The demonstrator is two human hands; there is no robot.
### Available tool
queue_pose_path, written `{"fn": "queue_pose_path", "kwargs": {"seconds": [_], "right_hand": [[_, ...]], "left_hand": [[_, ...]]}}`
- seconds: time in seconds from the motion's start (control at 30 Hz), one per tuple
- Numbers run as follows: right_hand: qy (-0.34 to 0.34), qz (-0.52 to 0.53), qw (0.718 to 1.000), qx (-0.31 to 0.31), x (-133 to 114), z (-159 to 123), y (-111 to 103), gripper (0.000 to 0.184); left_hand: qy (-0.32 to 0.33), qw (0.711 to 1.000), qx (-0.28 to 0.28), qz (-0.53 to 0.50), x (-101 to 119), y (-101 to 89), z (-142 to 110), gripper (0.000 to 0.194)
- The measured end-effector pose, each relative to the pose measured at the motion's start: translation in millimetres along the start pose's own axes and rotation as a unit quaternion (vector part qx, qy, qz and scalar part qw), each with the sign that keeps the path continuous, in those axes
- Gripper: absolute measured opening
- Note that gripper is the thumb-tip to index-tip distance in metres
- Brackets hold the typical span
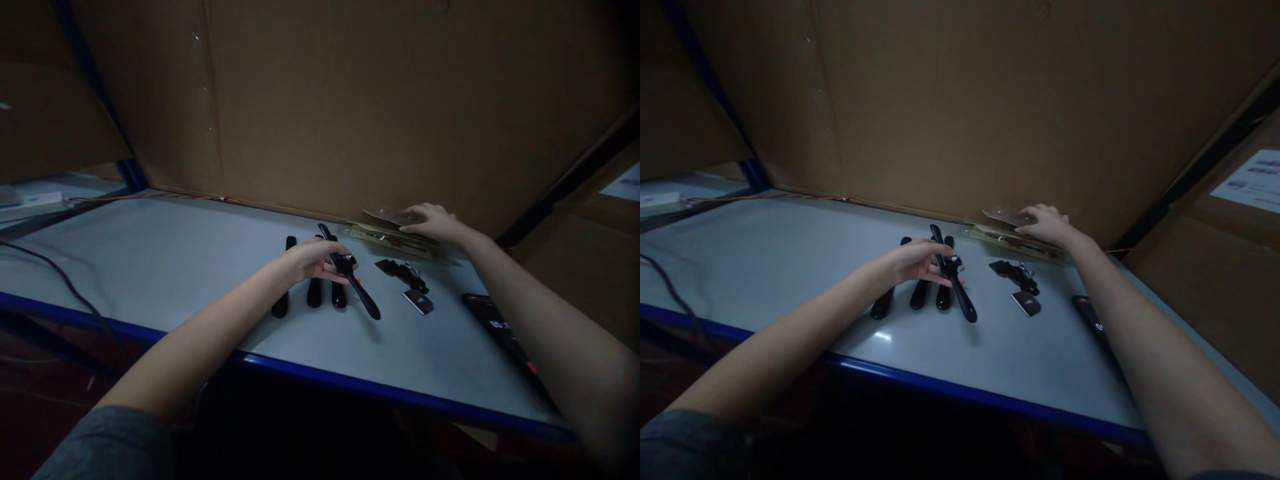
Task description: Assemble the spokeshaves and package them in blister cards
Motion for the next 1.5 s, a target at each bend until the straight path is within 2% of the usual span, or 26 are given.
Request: {"fn": "queue_pose_path", "kwargs": {"seconds": [0.1, 0.3, 0.47, 0.63, 0.83, 0.97, 1.1, 1.2, 1.27, 1.33, 1.4, 1.43, 1.5], "right_hand": [[0.012, -0.042, 0.999, -0.032, 12.8, 3.0, 16.1, 0.056], [-0.026, -0.012, 1.000, -0.008, 19.4, -1.0, 26.3, 0.047], [0.023, -0.041, 0.999, -0.004, 22.7, 3.8, 28.7, 0.054], [0.061, -0.008, 0.998, -0.022, 30.2, 13.4, 28.8, 0.050], [0.030, 0.023, 0.998, -0.041, 26.7, 15.3, 29.7, 0.039], [0.001, 0.038, 0.999, -0.030, 23.3, 10.6, 21.5, 0.043], [0.003, 0.016, 1.000, -0.001, 22.1, 8.1, 7.3, 0.037], [0.003, -0.006, 0.999, 0.050, 10.7, 1.6, -13.8, 0.032], [-0.008, -0.021, 0.994, 0.103, -8.0, -9.0, -35.8, 0.033], [-0.019, -0.059, 0.978, 0.201, -35.9, -26.0, -65.8, 0.034], [0.010, -0.063, 0.965, 0.256, -64.4, -43.9, -92.7, 0.038], [0.033, -0.050, 0.963, 0.263, -77.9, -51.5, -103.4, 0.043], [0.069, -0.018, 0.976, 0.206, -102.6, -60.6, -113.9, 0.056]], "left_hand": [[-0.008, 1.000, 0.014, -0.023, -1.5, -2.5, 1.6, 0.027], [-0.006, 0.999, 0.016, -0.035, -1.2, -3.8, 1.8, 0.032], [0.003, 0.999, 0.030, -0.016, 0.2, -3.8, -0.3, 0.034], [0.011, 0.999, 0.036, 0.014, 0.8, -5.2, -0.4, 0.032], [0.017, 0.999, 0.032, 0.027, 0.2, -6.5, 1.2, 0.038], [0.015, 0.999, 0.034, 0.034, 0.5, -4.9, -0.1, 0.042], [0.016, 0.998, 0.044, 0.045, 1.3, -3.6, -1.1, 0.040], [0.017, 0.998, 0.045, 0.042, 1.6, -2.4, -1.5, 0.039], [0.016, 0.998, 0.048, 0.032, 1.6, -2.1, -1.9, 0.041], [0.014, 0.999, 0.047, 0.022, 1.4, -1.9, -2.4, 0.046], [0.007, 0.999, 0.037, 0.012, 0.7, -1.1, -2.8, 0.050], [0.004, 0.999, 0.029, 0.011, 0.4, -0.4, -3.1, 0.052], [0.003, 1.000, 0.004, 0.017, 0.2, 2.3, -4.0, 0.053]]}}
Point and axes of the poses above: each hand's wrist, its own z-axis towards the middle knuckle, its own y-axis out of the palm, x = y × z, the point moved 5 cm from there along z, towards the middle knuckle, and after that the axes turned 1 degree about -x, right-handed, at the moved point
